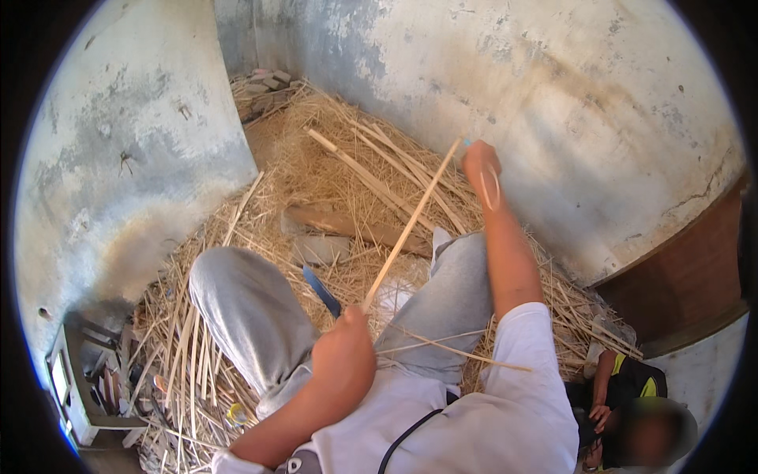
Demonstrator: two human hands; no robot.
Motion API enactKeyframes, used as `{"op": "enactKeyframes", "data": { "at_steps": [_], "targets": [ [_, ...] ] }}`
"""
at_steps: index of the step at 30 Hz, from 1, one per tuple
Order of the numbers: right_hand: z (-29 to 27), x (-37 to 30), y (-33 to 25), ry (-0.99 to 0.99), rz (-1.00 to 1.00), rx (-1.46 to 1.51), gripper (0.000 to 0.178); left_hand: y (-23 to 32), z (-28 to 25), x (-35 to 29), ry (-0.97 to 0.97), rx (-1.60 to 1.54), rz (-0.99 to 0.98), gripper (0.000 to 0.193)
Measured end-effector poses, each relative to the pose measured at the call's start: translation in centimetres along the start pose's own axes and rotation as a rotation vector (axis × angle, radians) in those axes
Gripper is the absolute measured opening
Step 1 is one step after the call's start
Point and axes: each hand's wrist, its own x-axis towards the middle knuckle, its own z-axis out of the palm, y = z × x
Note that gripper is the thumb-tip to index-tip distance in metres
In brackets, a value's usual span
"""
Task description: The person sits on a straw-covered floor and uses a utility knife to split a long bamboo stick into thin strips. They repeatedly scrape and shave the bamboo, then switch to a larger knife to continue splitting. The person handles multiple bamboo pieces and places finished strips aside.
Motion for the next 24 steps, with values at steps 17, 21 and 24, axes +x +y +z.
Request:
{"op": "enactKeyframes", "data": {
  "at_steps": [17, 21, 24],
  "targets": [
    [-2.7, -16.7, -5.5, 0.131, -0.333, 0.156, 0.009, 1.2, -1.2, 4.2, 0.213, -0.067, 0.103, 0.019],
    [-3.2, -15.7, -6.4, 0.098, -0.295, 0.093, 0.01, 1.9, -1.5, 4.8, 0.189, -0.092, 0.081, 0.02],
    [-2.7, -14.8, -6.7, 0.243, -0.38, 0.075, 0.012, 2.0, -1.3, 5.2, 0.238, -0.083, 0.075, 0.019]
  ]
}}
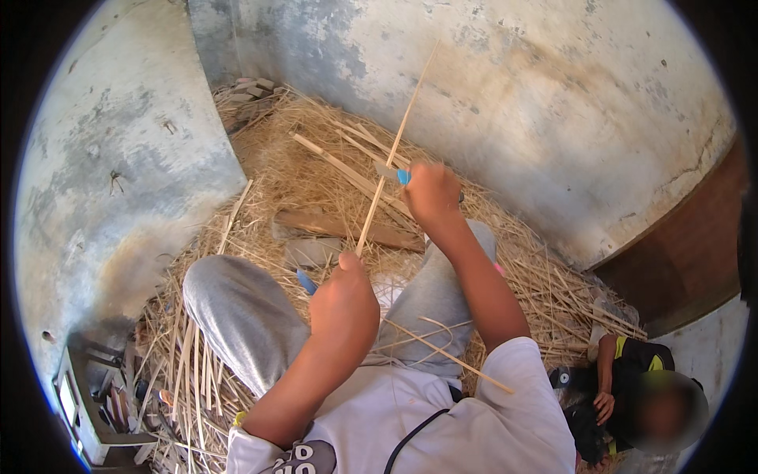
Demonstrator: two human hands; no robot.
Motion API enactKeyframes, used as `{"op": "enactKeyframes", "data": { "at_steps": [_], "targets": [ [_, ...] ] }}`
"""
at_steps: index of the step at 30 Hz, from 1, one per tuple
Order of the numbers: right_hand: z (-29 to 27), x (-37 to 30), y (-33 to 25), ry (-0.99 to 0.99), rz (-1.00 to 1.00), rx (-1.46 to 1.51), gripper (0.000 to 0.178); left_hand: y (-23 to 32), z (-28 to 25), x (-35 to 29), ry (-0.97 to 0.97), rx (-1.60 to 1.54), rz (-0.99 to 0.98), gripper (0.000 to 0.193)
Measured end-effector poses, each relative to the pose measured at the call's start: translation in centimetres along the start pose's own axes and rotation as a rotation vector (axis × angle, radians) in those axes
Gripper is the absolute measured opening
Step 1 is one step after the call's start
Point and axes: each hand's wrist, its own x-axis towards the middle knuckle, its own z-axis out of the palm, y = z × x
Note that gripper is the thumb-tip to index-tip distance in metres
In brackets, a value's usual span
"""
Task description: The person sits on a straw-covered floor and uses a utility knife to split a long bamboo stick into thin strips. They repeatedly scrape and shave the bamboo, then switch to a larger knife to continue splitting. The person handles multiple bamboo pieces and places finished strips aside.
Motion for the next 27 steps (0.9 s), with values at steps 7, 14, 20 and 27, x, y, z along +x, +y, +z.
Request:
{"op": "enactKeyframes", "data": {
  "at_steps": [7, 14, 20, 27],
  "targets": [
    [-1.1, 5.8, 0.9, -0.218, 0.239, -0.062, 0.016, 0.6, -0.9, 0.4, 0.003, 0.049, -0.015, 0.017],
    [-3.6, 11.9, 11.8, -0.146, 0.543, -0.174, 0.018, -0.8, -1.4, -5.9, -0.103, 0.048, 0.099, 0.014],
    [-3.0, 6.7, 9.5, -0.171, 0.288, -0.098, 0.019, -1.1, -1.7, -4.7, -0.188, 0.067, 0.043, 0.014],
    [-3.5, -2.6, 1.7, -0.229, 0.042, 0.013, 0.013, -0.9, -1.2, -3.4, -0.096, 0.085, 0.075, 0.014]
  ]
}}
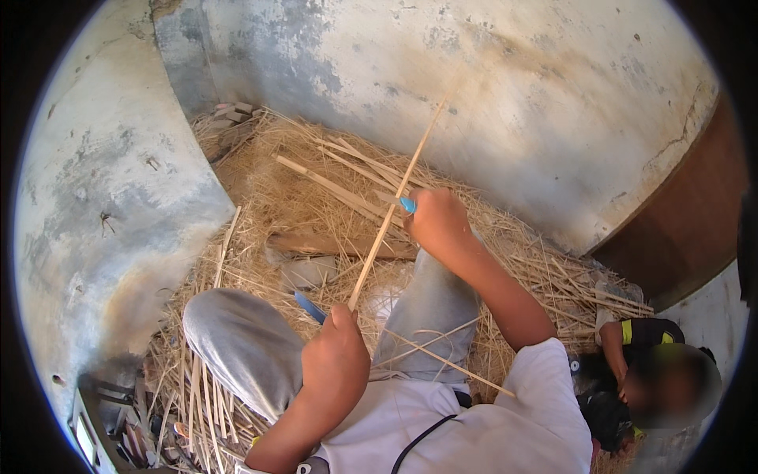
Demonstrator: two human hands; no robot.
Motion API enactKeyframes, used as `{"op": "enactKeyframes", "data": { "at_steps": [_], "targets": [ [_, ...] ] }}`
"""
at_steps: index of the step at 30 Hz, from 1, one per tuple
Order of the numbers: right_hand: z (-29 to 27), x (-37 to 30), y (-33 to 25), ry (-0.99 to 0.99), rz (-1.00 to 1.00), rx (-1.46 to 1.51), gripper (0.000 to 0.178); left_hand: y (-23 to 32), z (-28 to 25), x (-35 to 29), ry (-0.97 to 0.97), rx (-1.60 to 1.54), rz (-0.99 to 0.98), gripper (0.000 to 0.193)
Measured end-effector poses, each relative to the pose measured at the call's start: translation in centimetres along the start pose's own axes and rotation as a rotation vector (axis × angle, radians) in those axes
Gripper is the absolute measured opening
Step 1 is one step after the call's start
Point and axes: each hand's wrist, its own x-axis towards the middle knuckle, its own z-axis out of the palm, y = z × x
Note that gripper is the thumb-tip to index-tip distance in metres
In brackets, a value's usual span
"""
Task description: The person sits on a straw-covered floor and uses a utility knife to split a long bamboo stick into thin strips. They repeatedly scrape and shave the bamboo, then switch to a larger knife to continue splitting. The person handles multiple bamboo pieces and places finished strips aside.
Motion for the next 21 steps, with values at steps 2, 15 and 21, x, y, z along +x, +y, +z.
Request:
{"op": "enactKeyframes", "data": {
  "at_steps": [2, 15, 21],
  "targets": [
    [0.3, 0.4, 0.3, 0.082, -0.012, -0.015, 0.013, 0.5, -0.1, -0.2, 0.027, -0.007, 0.022, 0.014],
    [-0.3, 10.1, 4.3, 0.084, 0.367, -0.073, 0.016, 1.3, -0.3, -0.9, -0.018, 0.049, -0.064, 0.014],
    [-1.2, 16.9, 14.4, 0.196, 0.597, -0.142, 0.021, -2.4, -2.3, -5.3, -0.109, 0.14, -0.025, 0.019]
  ]
}}
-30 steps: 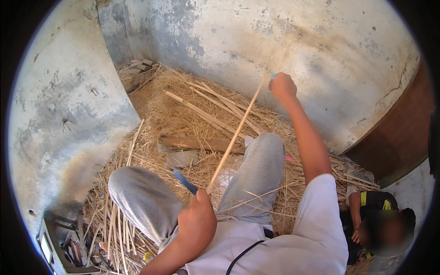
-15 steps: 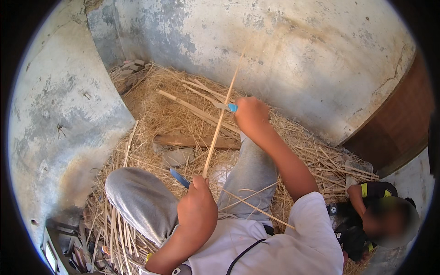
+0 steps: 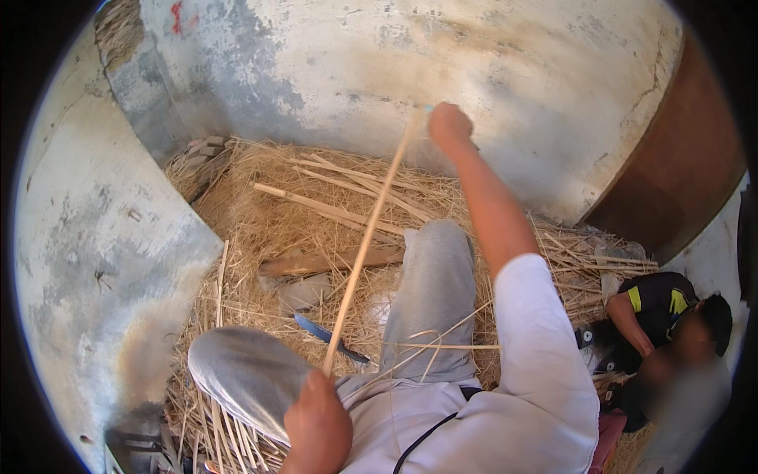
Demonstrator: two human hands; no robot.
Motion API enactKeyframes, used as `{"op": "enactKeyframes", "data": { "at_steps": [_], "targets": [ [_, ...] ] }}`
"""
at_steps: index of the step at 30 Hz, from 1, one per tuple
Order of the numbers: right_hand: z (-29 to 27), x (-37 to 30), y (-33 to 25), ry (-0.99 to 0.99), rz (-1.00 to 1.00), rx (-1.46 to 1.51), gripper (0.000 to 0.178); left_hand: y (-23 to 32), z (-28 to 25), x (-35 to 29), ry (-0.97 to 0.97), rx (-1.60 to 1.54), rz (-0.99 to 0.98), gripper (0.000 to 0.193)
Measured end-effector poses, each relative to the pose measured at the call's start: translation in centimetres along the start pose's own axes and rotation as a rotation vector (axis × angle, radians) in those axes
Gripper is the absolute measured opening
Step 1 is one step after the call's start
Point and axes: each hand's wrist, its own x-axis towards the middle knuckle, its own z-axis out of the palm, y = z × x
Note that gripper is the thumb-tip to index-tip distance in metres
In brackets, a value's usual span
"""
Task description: The person sits on a straw-covered floor and uses a utility knife to split a long bamboo stick into thin strips. They repeatedly scrape and shave the bamboo, then switch to a larger knife to continue splitting. The person handles multiple bamboo pieces and places finished strips aside.
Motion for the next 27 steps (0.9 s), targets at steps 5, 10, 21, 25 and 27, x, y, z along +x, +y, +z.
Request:
{"op": "enactKeyframes", "data": {
  "at_steps": [5, 10, 21, 25, 27],
  "targets": [
    [1.6, 5.6, 15.1, 0.095, 0.159, 0.111, 0.023, -6.5, -2.6, -6.9, -0.159, -0.169, -0.342, 0.043],
    [7.0, -1.8, 10.1, -0.065, 0.019, 0.482, 0.029, -9.5, 1.2, -4.0, -0.139, -1.113, -0.373, 0.031],
    [6.0, -14.2, -5.2, -0.746, -0.174, 1.092, 0.032, -7.7, 3.2, 1.6, -0.466, -1.4, -0.323, 0.033],
    [8.4, -17.6, -5.3, -0.08, -0.625, 0.169, 0.049, -6.5, 2.6, 2.3, -0.416, -1.393, -0.305, 0.032],
    [6.9, -17.4, -5.9, -0.407, -0.611, -0.175, 0.08, -6.8, 2.9, 2.0, -0.43, -1.419, -0.311, 0.032]
  ]
}}
